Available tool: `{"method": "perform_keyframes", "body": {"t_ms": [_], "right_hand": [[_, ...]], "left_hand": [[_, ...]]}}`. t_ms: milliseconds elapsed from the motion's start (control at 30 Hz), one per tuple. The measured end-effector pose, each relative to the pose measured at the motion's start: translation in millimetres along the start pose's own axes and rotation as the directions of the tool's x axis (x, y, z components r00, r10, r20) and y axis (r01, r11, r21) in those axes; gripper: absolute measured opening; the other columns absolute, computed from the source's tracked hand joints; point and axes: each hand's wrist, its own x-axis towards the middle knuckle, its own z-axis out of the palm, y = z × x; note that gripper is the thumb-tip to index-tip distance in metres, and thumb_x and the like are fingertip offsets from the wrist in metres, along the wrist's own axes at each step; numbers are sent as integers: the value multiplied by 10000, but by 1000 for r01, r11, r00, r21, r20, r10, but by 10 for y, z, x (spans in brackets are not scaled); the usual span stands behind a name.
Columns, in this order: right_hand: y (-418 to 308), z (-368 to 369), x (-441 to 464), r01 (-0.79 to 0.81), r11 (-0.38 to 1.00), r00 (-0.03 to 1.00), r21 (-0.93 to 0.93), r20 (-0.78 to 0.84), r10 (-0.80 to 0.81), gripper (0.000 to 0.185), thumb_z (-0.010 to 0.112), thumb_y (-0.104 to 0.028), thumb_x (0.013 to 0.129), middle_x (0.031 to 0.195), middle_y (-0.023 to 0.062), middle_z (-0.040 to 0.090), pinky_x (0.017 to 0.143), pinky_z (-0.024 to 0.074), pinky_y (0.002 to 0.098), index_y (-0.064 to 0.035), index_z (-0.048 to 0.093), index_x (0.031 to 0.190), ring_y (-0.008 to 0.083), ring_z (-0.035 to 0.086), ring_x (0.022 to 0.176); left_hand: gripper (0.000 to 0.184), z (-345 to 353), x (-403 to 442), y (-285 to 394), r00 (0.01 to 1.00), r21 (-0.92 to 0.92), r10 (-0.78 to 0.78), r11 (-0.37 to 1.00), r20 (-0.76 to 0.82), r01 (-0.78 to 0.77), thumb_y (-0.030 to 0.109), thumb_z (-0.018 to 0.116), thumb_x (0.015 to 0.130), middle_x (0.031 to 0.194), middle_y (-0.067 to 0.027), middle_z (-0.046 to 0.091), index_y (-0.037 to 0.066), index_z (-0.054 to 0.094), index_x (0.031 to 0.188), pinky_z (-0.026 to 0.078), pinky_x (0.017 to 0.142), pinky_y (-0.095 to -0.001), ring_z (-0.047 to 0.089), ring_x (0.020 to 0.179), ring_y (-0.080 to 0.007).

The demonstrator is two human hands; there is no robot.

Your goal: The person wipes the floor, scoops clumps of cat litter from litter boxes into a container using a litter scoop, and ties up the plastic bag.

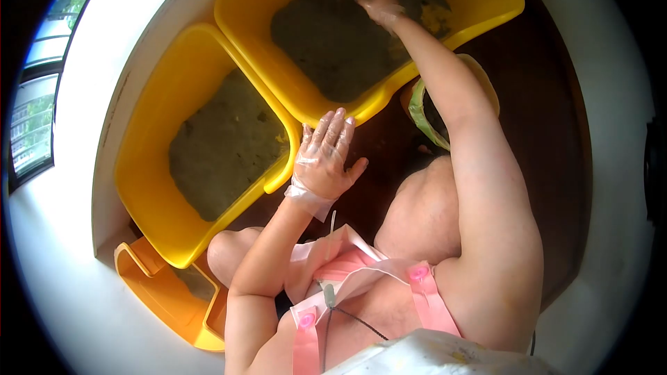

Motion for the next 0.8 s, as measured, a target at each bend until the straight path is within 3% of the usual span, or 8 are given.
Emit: {"method": "perform_keyframes", "body": {"t_ms": [100, 233, 367, 533, 633, 733, 767, 800], "right_hand": [[-51, 40, 0, -17, 991, 1000, -130, 10, 19, 427, 717, -403, 878, 1044, 174, 755, 878, 528, 424, -53, 746, 1121, 334, 705, 1005], [-97, -261, -86, -84, 932, 949, -352, 256, 183, 392, 661, -402, 947, 796, 121, 704, 625, 529, 394, -20, 709, 1019, 256, 676, 688], [221, -315, -235, -495, 869, 785, 25, 441, 434, 315, 549, -313, 1013, 571, 22, 462, 388, 309, 285, -129, 519, 759, 139, 441, 443], [472, -382, -541, -650, 740, 677, -172, 311, 667, 308, 495, -236, 1003, 524, 28, 430, 367, 291, 299, -135, 495, 713, 147, 425, 414], [914, -579, -225, -671, 731, 695, -123, 238, 678, 341, 527, -255, 997, 503, 23, 416, 358, 261, 290, -148, 466, 678, 142, 386, 391], [1289, -725, 525, -689, 714, 647, -124, 338, 683, 418, 602, -380, 991, 506, 9, 408, 378, 209, 254, -161, 452, 667, 128, 325, 386], [1533, -710, 776, -625, 774, 711, -101, 337, 618, 457, 597, -449, 993, 496, -5, 370, 379, 213, 280, -168, 443, 666, 127, 299, 391], [1279, -772, 772, -576, 778, 728, -250, 276, 627, 430, 568, -475, 1000, 573, 48, 494, 440, 337, 326, -140, 541, 731, 170, 448, 480]], "left_hand": [[778, 22, -7, -9, 1000, -9, 1, 1000, -27, -2, 352, 834, 772, 1509, -167, 539, 43, 568, 1435, 414, 1117, -616, 518, 1387, -378], [757, 46, 0, -20, 998, 28, 24, 999, -56, -23, 335, 844, 759, 1498, -158, 553, 45, 588, 1410, 427, 1093, -636, 534, 1372, -375], [755, 37, 21, -27, 998, 21, 24, 1000, -52, -23, 345, 846, 751, 1496, -158, 555, 50, 596, 1399, 454, 1060, -643, 538, 1372, -370], [745, 21, 62, -18, 999, 6, -3, 1000, -36, 3, 373, 851, 744, 1472, -158, 578, 56, 617, 1376, 465, 1047, -644, 562, 1347, -376], [733, -7, 89, -13, 999, -19, -22, 1000, -26, 22, 392, 847, 752, 1453, -158, 589, 56, 633, 1368, 481, 1017, -648, 573, 1331, -352], [773, 17, 126, -14, 997, -39, -80, 996, 19, 81, 419, 852, 731, 1466, -155, 586, 88, 614, 1388, 461, 1054, -639, 565, 1344, -378], [776, 4, 104, 13, 994, -44, -96, 994, 48, 99, 424, 851, 731, 1464, -155, 588, 91, 613, 1390, 460, 1054, -638, 566, 1343, -378], [782, 26, 96, 13, 995, -46, -95, 994, 25, 97, 430, 849, 731, 1457, -152, 595, 98, 608, 1398, 459, 1054, -633, 569, 1340, -377]]}}
